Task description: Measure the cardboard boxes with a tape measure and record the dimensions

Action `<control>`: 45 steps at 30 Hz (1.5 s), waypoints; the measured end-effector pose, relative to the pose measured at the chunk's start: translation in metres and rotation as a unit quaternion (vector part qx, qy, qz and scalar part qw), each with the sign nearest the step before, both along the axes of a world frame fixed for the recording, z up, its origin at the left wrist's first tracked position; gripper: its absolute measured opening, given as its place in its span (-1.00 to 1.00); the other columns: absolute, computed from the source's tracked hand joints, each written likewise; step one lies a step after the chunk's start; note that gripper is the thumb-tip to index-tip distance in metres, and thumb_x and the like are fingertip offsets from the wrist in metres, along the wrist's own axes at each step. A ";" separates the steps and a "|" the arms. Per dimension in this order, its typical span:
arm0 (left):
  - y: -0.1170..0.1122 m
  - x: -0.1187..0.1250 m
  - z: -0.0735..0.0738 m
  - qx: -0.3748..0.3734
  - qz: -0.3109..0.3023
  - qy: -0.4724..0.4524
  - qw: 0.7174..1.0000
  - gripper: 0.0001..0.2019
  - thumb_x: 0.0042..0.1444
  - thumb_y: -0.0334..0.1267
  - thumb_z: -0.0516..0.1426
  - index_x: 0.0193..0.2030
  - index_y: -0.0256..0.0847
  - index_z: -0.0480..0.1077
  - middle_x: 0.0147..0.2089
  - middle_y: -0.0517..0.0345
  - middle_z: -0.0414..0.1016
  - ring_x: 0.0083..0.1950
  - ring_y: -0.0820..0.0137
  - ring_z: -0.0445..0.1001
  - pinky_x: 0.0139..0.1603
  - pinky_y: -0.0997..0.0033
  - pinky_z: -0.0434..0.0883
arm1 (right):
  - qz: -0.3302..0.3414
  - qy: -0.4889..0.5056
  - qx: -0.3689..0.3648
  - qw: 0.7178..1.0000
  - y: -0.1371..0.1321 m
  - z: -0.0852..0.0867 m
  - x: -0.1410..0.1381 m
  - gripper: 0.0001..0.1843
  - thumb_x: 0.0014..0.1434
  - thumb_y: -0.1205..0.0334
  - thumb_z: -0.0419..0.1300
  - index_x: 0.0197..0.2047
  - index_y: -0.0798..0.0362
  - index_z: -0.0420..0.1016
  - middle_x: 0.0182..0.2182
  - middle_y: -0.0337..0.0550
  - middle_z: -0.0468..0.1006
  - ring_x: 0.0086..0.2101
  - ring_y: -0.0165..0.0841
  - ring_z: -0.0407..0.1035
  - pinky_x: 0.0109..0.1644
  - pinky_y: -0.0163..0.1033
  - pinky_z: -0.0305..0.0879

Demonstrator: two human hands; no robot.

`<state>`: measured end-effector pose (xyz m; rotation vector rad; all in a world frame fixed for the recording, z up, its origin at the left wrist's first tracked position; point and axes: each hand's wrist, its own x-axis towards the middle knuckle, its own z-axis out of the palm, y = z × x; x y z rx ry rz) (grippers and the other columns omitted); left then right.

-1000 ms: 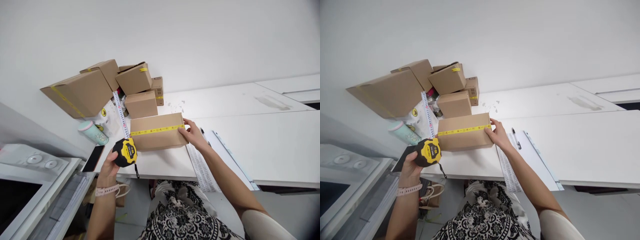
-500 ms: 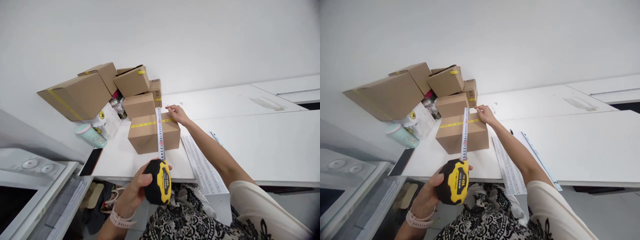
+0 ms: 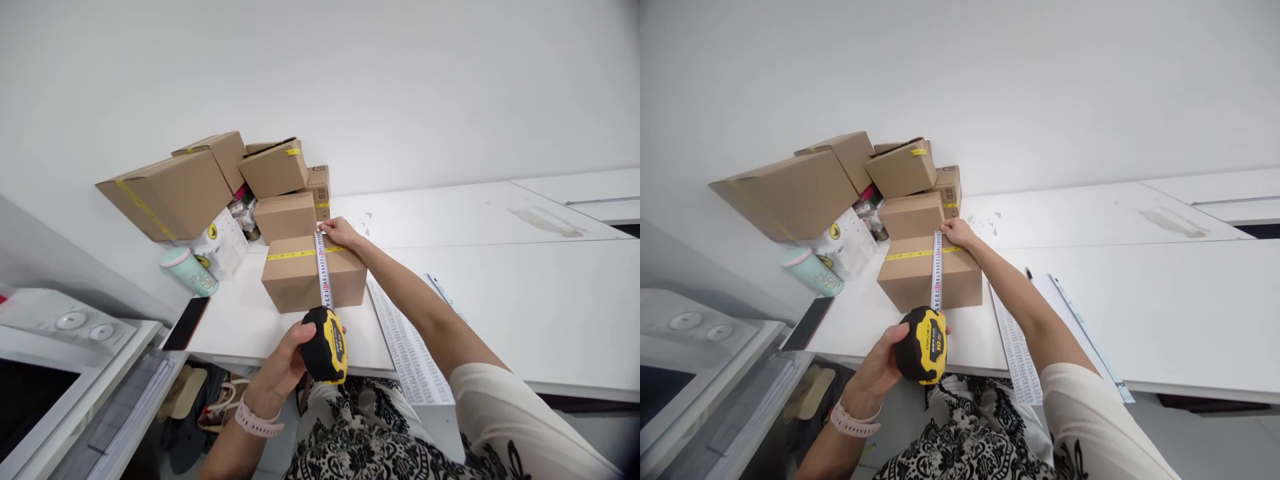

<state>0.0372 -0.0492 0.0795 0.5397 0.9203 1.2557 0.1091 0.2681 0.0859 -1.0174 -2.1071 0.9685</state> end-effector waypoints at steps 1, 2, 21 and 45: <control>-0.002 0.001 0.001 -0.001 -0.002 -0.001 1.000 -0.43 -0.03 0.00 0.36 0.08 -0.30 0.53 0.00 -0.16 0.65 -0.01 0.11 0.60 -0.01 0.18 0.54 | 0.001 -0.003 0.000 1.000 0.000 0.000 -0.001 -0.68 0.27 0.14 0.11 -0.36 0.09 0.62 -0.44 -0.20 0.59 -0.35 -0.31 0.42 -0.24 -0.27 0.27; -0.004 0.002 0.001 -0.004 -0.005 -0.001 1.000 -0.44 -0.04 -0.01 0.37 0.07 -0.28 0.54 0.02 -0.14 0.65 -0.02 0.13 0.60 -0.02 0.20 0.53 | 0.001 -0.006 -0.001 1.000 0.001 -0.001 -0.002 -0.69 0.25 0.14 0.13 -0.39 0.09 0.62 -0.45 -0.20 0.58 -0.37 -0.32 0.41 -0.26 -0.27 0.26; -0.016 0.013 -0.005 0.036 -0.032 -0.016 0.999 -0.51 0.00 -0.01 0.35 0.05 -0.19 0.58 0.03 -0.08 0.62 -0.06 0.22 0.56 -0.07 0.27 0.53 | 0.004 -0.013 -0.016 1.000 0.006 -0.007 -0.003 -0.87 0.15 0.20 0.31 -0.34 0.08 0.63 -0.36 -0.16 0.66 -0.29 -0.32 0.51 -0.20 -0.29 0.33; -0.016 0.013 -0.007 0.028 -0.028 -0.009 0.999 -0.51 0.00 -0.02 0.33 0.05 -0.21 0.56 0.03 -0.12 0.59 -0.07 0.16 0.54 -0.08 0.20 0.51 | 0.010 -0.004 -0.019 1.000 0.006 -0.008 -0.002 -0.86 0.15 0.20 0.30 -0.35 0.09 0.63 -0.37 -0.14 0.65 -0.31 -0.33 0.49 -0.18 -0.27 0.35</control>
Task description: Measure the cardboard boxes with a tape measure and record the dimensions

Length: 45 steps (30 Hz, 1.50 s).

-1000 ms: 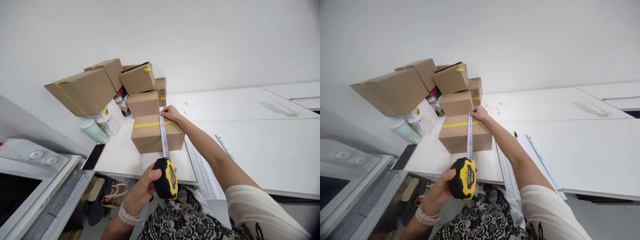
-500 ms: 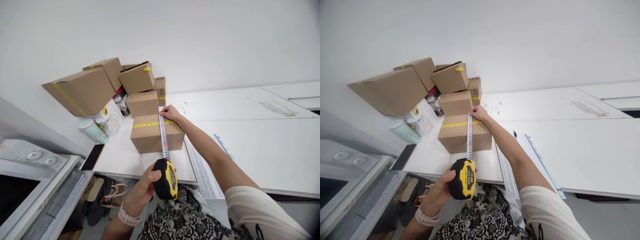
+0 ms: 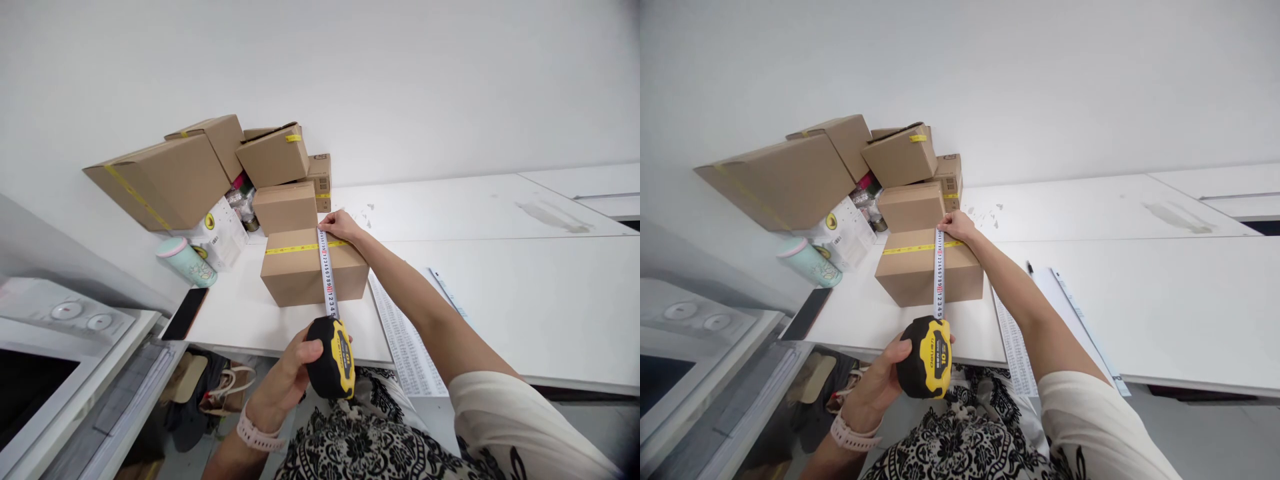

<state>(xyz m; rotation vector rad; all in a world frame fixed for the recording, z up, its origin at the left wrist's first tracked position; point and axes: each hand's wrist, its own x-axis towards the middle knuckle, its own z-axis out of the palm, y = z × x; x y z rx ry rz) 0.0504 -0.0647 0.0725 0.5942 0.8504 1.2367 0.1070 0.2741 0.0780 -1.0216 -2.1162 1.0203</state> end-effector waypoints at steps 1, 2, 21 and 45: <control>0.000 0.000 0.000 0.000 0.001 -0.002 1.000 -0.51 -0.01 -0.02 0.34 0.04 -0.21 0.57 0.03 -0.11 0.59 -0.08 0.17 0.54 -0.09 0.21 0.52 | 0.000 0.000 0.000 1.000 0.000 0.000 0.000 -0.86 0.14 0.20 0.30 -0.35 0.09 0.63 -0.37 -0.14 0.65 -0.31 -0.33 0.49 -0.17 -0.26 0.35; 0.000 0.001 0.000 -0.001 0.001 -0.005 1.000 -0.52 -0.01 -0.02 0.34 0.03 -0.20 0.57 0.02 -0.10 0.60 -0.09 0.18 0.54 -0.09 0.21 0.52 | 0.000 0.000 0.001 1.000 -0.001 0.000 0.001 -0.86 0.14 0.19 0.30 -0.35 0.09 0.63 -0.38 -0.15 0.65 -0.31 -0.33 0.49 -0.17 -0.26 0.35; -0.001 -0.014 -0.007 0.062 -0.049 0.404 0.911 0.04 -0.16 -0.18 0.43 0.47 0.03 0.09 0.17 -0.05 0.39 0.04 0.12 0.41 0.05 0.11 0.38 | -0.068 0.295 0.117 0.946 -0.046 0.053 0.084 -0.79 0.14 0.09 0.34 -0.33 0.07 0.52 -0.37 -0.19 0.59 -0.30 -0.36 0.47 -0.12 -0.19 0.41; 0.095 0.003 -0.051 0.100 -0.291 0.811 0.497 -0.14 0.00 -0.37 0.09 0.50 -0.17 -0.02 0.30 -0.20 0.33 0.29 -0.08 0.24 0.07 -0.03 0.38 | -0.274 -0.259 -0.030 0.926 -0.063 -0.120 0.231 -0.71 0.28 -0.05 0.17 -0.13 -0.02 0.38 -0.26 -0.05 0.63 -0.19 -0.14 0.49 -0.09 -0.12 0.31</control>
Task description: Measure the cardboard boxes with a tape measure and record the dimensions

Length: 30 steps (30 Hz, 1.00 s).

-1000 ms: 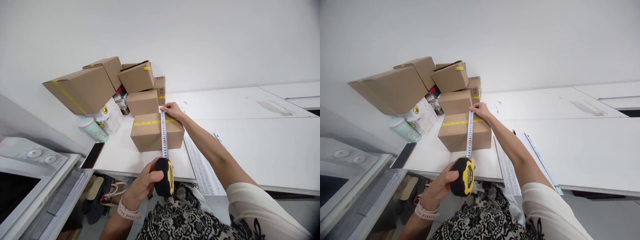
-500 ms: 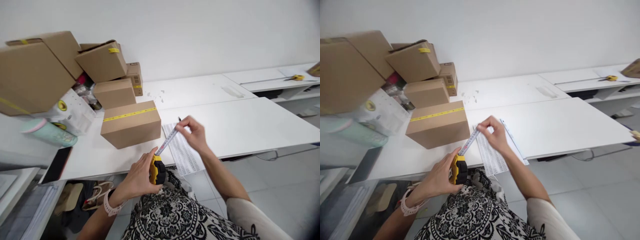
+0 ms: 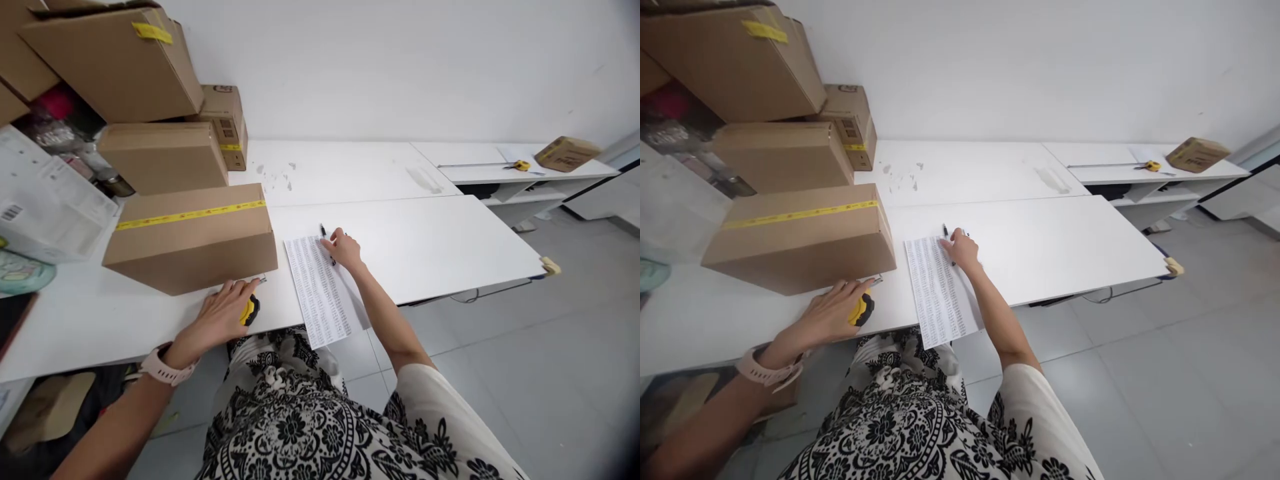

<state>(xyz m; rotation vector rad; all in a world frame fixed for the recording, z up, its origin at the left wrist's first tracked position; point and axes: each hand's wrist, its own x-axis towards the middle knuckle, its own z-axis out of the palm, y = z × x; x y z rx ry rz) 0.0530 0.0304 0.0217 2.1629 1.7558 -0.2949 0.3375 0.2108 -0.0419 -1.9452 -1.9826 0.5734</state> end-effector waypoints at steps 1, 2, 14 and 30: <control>0.004 -0.001 0.000 -0.010 0.003 0.011 1.000 -0.13 -0.01 -0.38 0.09 0.51 -0.19 -0.02 0.30 -0.21 0.33 0.29 -0.08 0.24 0.08 -0.03 0.38 | 0.014 -0.010 -0.010 1.000 0.008 -0.003 -0.005 -0.71 0.26 -0.03 0.20 -0.10 -0.01 0.38 -0.22 0.00 0.63 -0.15 -0.11 0.49 -0.07 -0.10 0.31; 0.009 -0.001 -0.001 -0.021 0.006 0.019 1.000 -0.12 -0.02 -0.39 0.09 0.51 -0.22 -0.02 0.29 -0.22 0.32 0.30 -0.08 0.24 0.09 -0.02 0.38 | 0.028 -0.010 -0.018 0.999 0.014 -0.005 -0.010 -0.73 0.24 0.03 0.22 -0.08 0.00 0.39 -0.19 0.03 0.63 -0.13 -0.08 0.49 -0.06 -0.08 0.32; 0.007 0.049 -0.019 0.179 -0.048 -0.080 0.979 -0.41 0.27 -0.19 0.10 0.41 -0.30 0.19 0.40 -0.23 0.31 0.41 -0.03 0.23 0.37 -0.10 0.26 | 0.129 0.575 -0.015 0.808 0.035 0.016 0.032 -0.51 0.10 -0.06 0.35 0.05 -0.02 0.51 -0.03 -0.04 0.67 0.01 -0.18 0.53 0.12 -0.05 0.41; 0.123 0.181 -0.107 0.235 -0.022 -0.151 0.960 -0.42 0.30 -0.06 0.09 0.30 -0.50 0.23 0.44 -0.51 0.18 0.47 -0.14 0.15 0.42 -0.14 0.15 | 0.039 0.483 -0.007 0.875 0.049 -0.047 0.015 -0.55 0.09 -0.21 0.33 -0.43 0.01 0.40 -0.52 -0.31 0.38 -0.46 -0.42 0.23 -0.33 -0.24 0.21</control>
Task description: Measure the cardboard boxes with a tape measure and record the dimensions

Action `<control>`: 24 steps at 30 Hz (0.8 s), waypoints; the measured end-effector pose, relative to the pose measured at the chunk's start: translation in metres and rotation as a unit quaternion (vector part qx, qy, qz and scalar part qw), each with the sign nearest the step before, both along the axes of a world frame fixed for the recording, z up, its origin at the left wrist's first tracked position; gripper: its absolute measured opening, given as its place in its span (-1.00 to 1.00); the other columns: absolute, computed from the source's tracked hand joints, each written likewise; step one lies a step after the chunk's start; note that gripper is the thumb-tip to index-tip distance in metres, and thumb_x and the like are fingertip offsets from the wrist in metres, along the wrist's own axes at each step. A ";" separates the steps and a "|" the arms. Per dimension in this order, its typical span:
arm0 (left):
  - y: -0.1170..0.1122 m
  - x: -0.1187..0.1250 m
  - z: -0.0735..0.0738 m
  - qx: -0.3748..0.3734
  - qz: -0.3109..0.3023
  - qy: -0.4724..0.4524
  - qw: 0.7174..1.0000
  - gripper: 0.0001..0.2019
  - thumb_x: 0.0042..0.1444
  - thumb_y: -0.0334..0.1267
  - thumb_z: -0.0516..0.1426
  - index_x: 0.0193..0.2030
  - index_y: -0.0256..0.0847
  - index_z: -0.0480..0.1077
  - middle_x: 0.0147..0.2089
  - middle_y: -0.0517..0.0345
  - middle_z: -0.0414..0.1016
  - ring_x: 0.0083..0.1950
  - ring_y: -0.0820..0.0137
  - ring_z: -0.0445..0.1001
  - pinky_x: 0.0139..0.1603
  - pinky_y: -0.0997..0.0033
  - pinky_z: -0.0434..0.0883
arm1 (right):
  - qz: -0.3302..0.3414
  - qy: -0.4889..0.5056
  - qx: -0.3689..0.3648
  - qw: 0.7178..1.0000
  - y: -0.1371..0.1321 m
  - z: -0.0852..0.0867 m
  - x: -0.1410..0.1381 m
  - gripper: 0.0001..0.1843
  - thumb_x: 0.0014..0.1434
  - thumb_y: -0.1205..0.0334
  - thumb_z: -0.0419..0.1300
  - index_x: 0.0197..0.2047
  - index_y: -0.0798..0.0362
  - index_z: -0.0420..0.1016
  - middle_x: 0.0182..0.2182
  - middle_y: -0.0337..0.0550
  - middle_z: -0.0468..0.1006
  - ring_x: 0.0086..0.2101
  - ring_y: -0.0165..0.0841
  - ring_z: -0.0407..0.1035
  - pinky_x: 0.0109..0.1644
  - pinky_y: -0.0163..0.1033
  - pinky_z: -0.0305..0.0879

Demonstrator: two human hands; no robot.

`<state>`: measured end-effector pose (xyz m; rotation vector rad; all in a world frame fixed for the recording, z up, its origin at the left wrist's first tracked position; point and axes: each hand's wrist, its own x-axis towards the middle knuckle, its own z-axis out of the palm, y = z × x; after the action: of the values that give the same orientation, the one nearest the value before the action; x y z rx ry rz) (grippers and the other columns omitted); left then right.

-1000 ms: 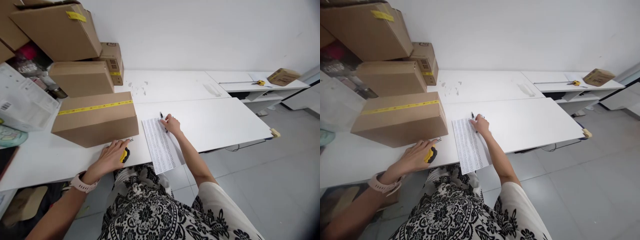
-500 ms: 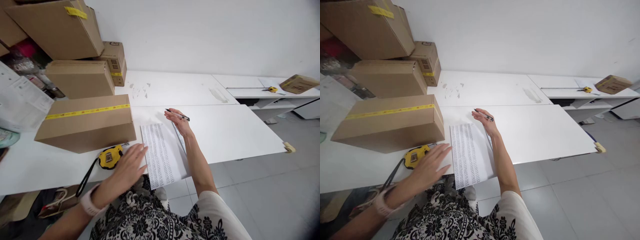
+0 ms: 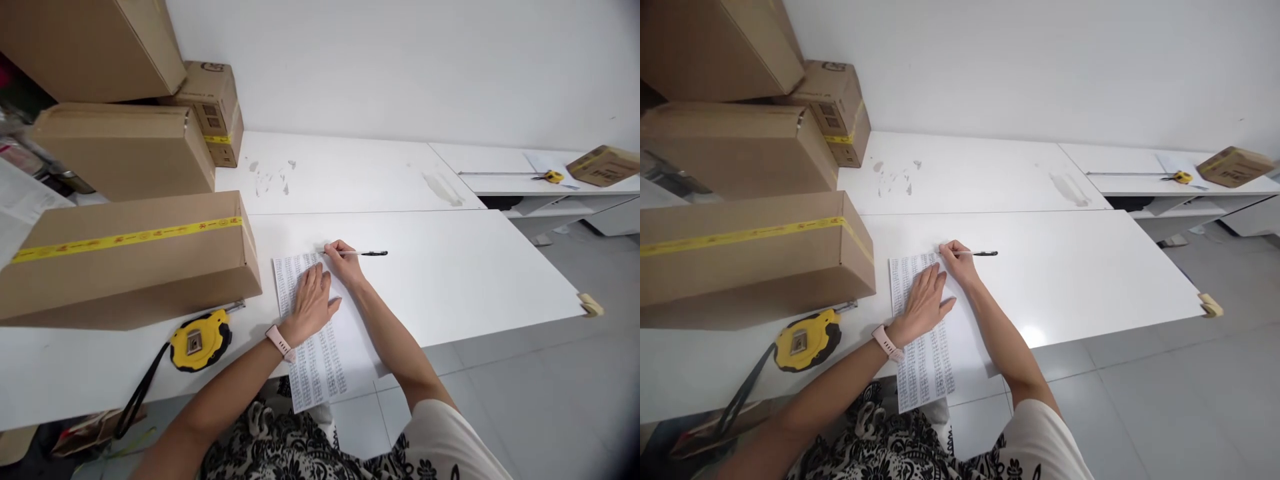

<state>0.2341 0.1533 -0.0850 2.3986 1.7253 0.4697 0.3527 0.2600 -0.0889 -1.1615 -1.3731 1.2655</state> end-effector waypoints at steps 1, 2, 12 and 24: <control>0.000 0.000 0.000 0.001 0.000 0.002 1.000 -0.41 0.30 -0.06 0.10 0.29 -0.52 0.23 0.44 -0.52 0.17 0.47 -0.15 0.15 0.42 -0.14 0.14 | -0.002 -0.003 0.004 1.000 0.000 0.000 0.000 -0.57 0.09 -0.18 0.33 -0.42 0.01 0.39 -0.52 -0.32 0.36 -0.47 -0.43 0.20 -0.35 -0.25 0.18; 0.000 0.000 0.000 0.003 0.001 0.003 1.000 -0.41 0.29 -0.06 0.10 0.29 -0.52 0.24 0.44 -0.53 0.17 0.47 -0.15 0.15 0.42 -0.14 0.14 | 0.001 -0.005 0.006 1.000 0.000 0.000 0.000 -0.59 0.07 -0.15 0.36 -0.39 0.01 0.39 -0.50 -0.32 0.37 -0.47 -0.43 0.20 -0.35 -0.25 0.18; 0.003 0.002 0.006 -0.004 0.009 0.007 1.000 -0.42 0.27 -0.07 0.15 0.26 -0.53 0.29 0.42 -0.53 0.21 0.43 -0.15 0.22 0.40 -0.12 0.19 | -0.026 -0.069 0.009 0.997 -0.001 0.001 0.001 -0.69 0.22 -0.02 0.19 -0.37 -0.06 0.18 -0.63 -0.42 0.22 -0.58 -0.43 0.10 -0.46 -0.27 0.05; 0.003 0.001 0.005 0.004 0.011 -0.007 1.000 -0.42 0.27 -0.09 0.15 0.27 -0.52 0.28 0.41 -0.51 0.24 0.43 -0.13 0.23 0.39 -0.14 0.21 | -0.009 -0.181 0.063 0.981 -0.006 0.005 -0.002 -0.75 0.22 0.10 0.14 -0.42 -0.05 0.16 -0.61 -0.40 0.14 -0.57 -0.44 0.06 -0.47 -0.26 -0.01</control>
<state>0.2356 0.1559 -0.0798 2.3776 1.7499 0.4957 0.3512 0.2537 -0.0839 -1.3569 -1.6775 0.9673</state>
